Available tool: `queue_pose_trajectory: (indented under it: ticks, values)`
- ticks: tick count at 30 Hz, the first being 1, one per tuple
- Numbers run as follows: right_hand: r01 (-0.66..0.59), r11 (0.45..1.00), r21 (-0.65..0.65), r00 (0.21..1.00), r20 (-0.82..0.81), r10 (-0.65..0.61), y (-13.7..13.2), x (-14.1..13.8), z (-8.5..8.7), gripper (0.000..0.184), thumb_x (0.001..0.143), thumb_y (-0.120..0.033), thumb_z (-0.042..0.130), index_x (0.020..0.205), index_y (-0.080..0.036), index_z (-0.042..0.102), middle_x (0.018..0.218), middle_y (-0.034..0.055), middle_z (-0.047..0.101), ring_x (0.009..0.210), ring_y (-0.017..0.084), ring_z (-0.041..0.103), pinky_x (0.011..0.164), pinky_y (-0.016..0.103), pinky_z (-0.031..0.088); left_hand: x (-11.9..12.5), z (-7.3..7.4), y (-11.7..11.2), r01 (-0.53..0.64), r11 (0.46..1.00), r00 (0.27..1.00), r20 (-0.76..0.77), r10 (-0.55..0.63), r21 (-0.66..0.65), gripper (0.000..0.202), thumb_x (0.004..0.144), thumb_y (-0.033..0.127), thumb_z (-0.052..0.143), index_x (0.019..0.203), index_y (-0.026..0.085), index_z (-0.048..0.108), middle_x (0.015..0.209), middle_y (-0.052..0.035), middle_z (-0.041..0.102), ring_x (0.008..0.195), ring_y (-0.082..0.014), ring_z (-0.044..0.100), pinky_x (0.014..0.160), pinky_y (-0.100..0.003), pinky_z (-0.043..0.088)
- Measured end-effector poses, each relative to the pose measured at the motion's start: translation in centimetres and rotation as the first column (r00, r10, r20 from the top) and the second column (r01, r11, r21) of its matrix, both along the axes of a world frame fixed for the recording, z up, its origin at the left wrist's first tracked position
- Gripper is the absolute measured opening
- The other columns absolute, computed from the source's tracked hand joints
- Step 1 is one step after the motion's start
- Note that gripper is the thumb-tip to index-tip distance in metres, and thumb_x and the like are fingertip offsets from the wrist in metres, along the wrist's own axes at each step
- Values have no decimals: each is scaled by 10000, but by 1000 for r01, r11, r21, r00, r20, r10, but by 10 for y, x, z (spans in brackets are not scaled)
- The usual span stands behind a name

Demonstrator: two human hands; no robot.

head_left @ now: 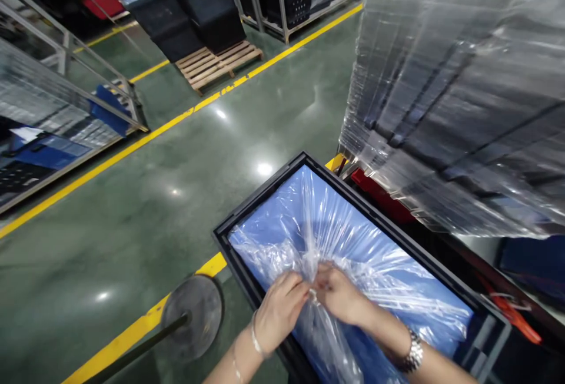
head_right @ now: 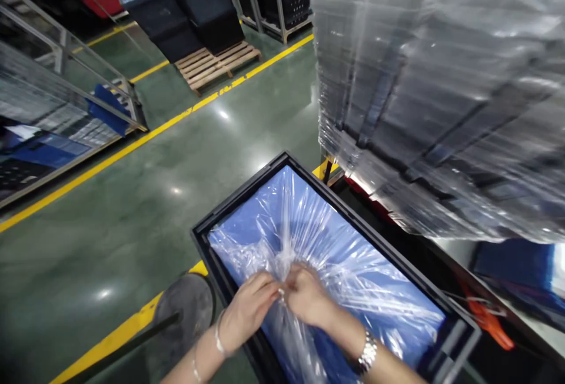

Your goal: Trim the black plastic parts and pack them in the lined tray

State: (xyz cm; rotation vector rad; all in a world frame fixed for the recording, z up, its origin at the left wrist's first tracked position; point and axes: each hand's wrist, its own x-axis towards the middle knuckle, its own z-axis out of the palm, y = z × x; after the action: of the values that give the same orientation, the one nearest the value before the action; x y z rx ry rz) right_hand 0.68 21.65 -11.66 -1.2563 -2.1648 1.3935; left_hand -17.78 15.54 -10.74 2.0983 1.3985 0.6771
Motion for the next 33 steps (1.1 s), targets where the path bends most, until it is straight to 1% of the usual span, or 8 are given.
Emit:
queue_pose_trajectory:
  ticks: [8, 11, 14, 19, 23, 26, 30, 33]
  values:
    - [238, 956, 174, 971, -67, -229, -41, 14, 8, 160, 1002, -199, 502, 1027, -200, 660, 1043, 85, 641, 1009, 271, 594, 888, 475, 460, 3, -19, 2, -193, 819, 860, 308, 406, -541, 315, 1016, 332, 535, 865, 130, 724, 809, -32, 544, 784, -162, 552, 716, -270, 430]
    - [283, 933, 222, 959, -53, -278, -57, 8, 4, 227, 992, -277, 568, 1189, -204, 654, 1140, 107, 643, 1054, 311, 570, 914, 517, 409, 1, -11, 5, -162, 772, 869, 282, 407, -614, 353, 1012, 394, 528, 879, 135, 728, 820, -28, 530, 797, -168, 541, 743, -281, 423]
    - [340, 919, 199, 939, -14, -344, -57, -1, -2, 177, 997, -263, 550, 1065, -165, 680, 1111, 128, 654, 1034, 316, 571, 901, 513, 402, 0, 0, 8, -82, 774, 920, 251, 301, -627, 368, 1041, 397, 479, 984, 156, 751, 888, -48, 585, 869, -179, 576, 811, -290, 452]
    - [435, 899, 53, 896, 76, -438, -45, -6, 9, 119, 839, -170, 673, 725, -175, 639, 895, 66, 655, 971, 277, 595, 922, 484, 451, 10, 3, 8, -169, 900, 983, -1, 184, -403, 334, 1061, 306, 445, 1079, 196, 759, 914, -51, 676, 897, -170, 657, 837, -289, 516]
    - [501, 865, -20, 865, 42, -500, -57, 25, 31, 113, 842, -207, 689, 947, -186, 724, 1086, 92, 707, 1114, 291, 619, 1039, 477, 460, 14, -7, 6, -165, 986, 954, -252, 159, -2, 250, 1027, 298, 507, 1060, 186, 728, 1003, -82, 731, 943, -228, 715, 851, -373, 591]
    - [543, 839, -40, 839, -28, -544, -89, 66, 33, 326, 801, -323, 800, 1111, -269, 714, 1279, 39, 694, 1193, 279, 621, 1071, 437, 471, 18, -21, 0, -106, 950, 895, -388, 221, 294, 397, 988, 287, 527, 1344, 129, 605, 1291, -227, 662, 1181, -383, 663, 941, -580, 581]
    - [627, 778, -50, 775, -68, -629, -150, 113, 14, 185, 785, -314, 860, 924, -294, 740, 1062, -25, 764, 974, 214, 695, 907, 320, 526, 41, -55, -28, 164, 960, 875, -483, -34, 229, 744, 988, 253, 506, 1666, 196, 206, 1643, -264, 364, 1513, -445, 384, 1137, -699, 441]
    - [700, 713, -40, 706, -112, -700, -191, 134, 4, 182, 781, -292, 888, 776, -280, 707, 894, -60, 763, 826, 159, 692, 850, 262, 514, 52, -86, -46, 262, 911, 849, -525, -62, 317, 811, 973, 231, 547, 1679, 173, 152, 1704, -256, 241, 1577, -435, 239, 1215, -679, 354]
